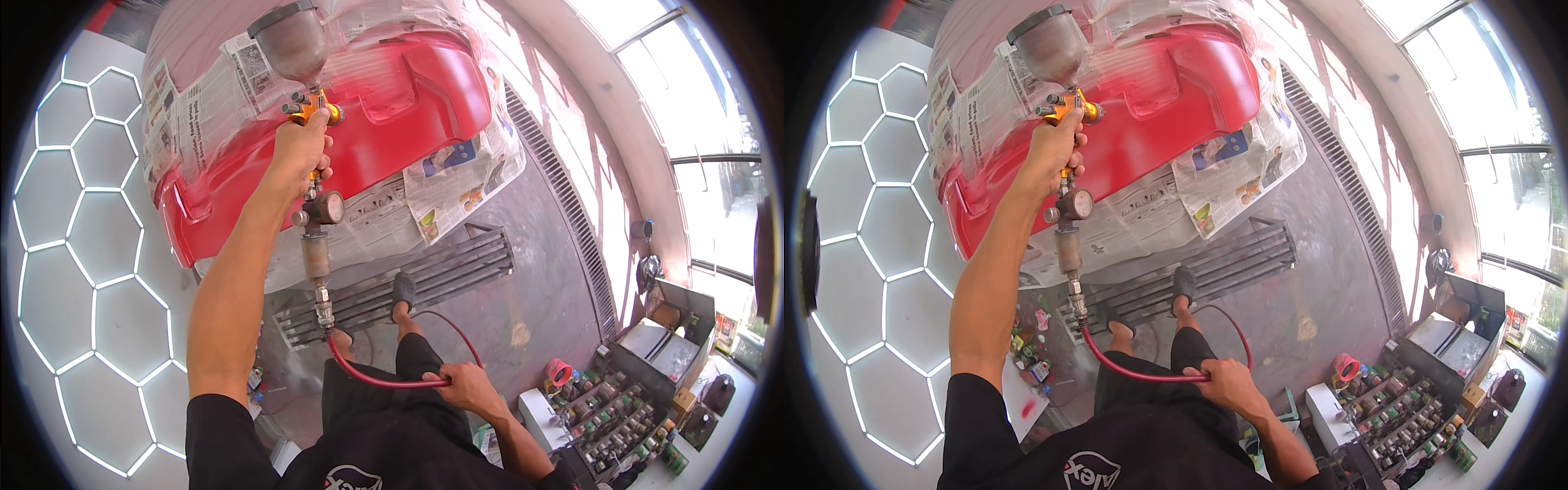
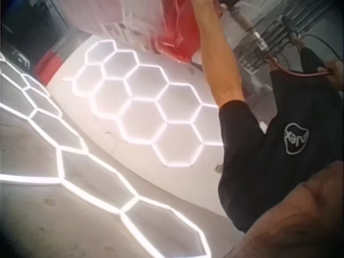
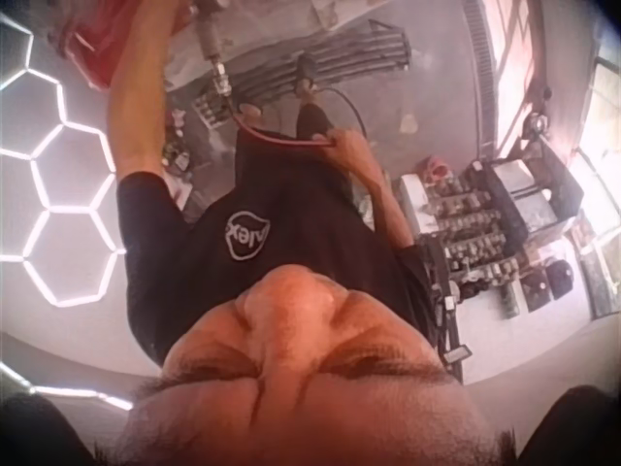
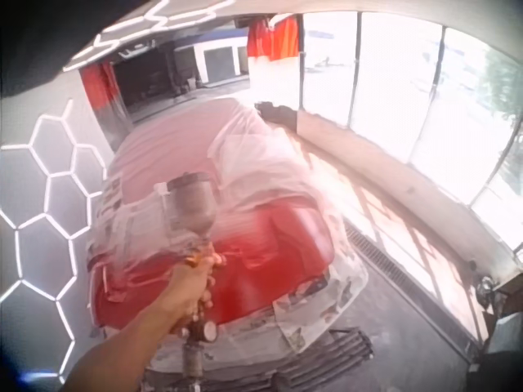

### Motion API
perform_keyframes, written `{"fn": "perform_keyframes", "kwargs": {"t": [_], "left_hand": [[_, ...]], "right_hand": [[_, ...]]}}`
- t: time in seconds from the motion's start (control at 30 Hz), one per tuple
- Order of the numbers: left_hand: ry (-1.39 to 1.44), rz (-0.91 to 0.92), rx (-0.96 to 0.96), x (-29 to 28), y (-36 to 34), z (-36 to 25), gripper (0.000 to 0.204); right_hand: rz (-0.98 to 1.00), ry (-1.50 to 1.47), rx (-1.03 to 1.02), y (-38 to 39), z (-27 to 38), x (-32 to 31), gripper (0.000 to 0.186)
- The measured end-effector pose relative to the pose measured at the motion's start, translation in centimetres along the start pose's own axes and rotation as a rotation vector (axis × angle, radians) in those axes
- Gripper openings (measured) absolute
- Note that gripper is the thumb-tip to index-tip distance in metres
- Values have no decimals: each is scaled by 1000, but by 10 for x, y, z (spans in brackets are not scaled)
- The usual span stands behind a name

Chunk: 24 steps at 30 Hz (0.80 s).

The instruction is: The person uses a spray gun to apply red paint to a vehicle part that is masked with newspaper and plastic sheeting. They move the spray gun in steady, sweeping motions across the surface to ensure even coverage.

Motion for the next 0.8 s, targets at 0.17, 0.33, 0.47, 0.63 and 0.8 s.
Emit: {"fn": "perform_keyframes", "kwargs": {"t": [0.17, 0.33, 0.47, 0.63, 0.8], "left_hand": [[7, 56, -2, 9, 1, 1, 33], [16, -24, -28, -19, 5, 14, 31], [69, -78, -44, -64, 6, 32, 31], [114, -144, -41, -121, 10, 53, 31], [154, -234, -51, -170, 21, 69, 30]], "right_hand": [[-53, -26, 21, 3, 1, -5, 58], [19, -17, -5, -5, 8, -5, 58], [65, 22, -66, -16, 18, 1, 58], [91, 57, -161, -29, 34, 14, 57], [170, 114, -228, -43, 59, 22, 56]]}}
Point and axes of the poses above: each hand's wrist, its own y-axis away from the middle knuckle, its own x-axis out of the palm, z = x × y, the point moved 3 cm from there along -y, towards the middle knuckle, and after that the axes turned 12 degrees about -x, right-handed, at the moved point
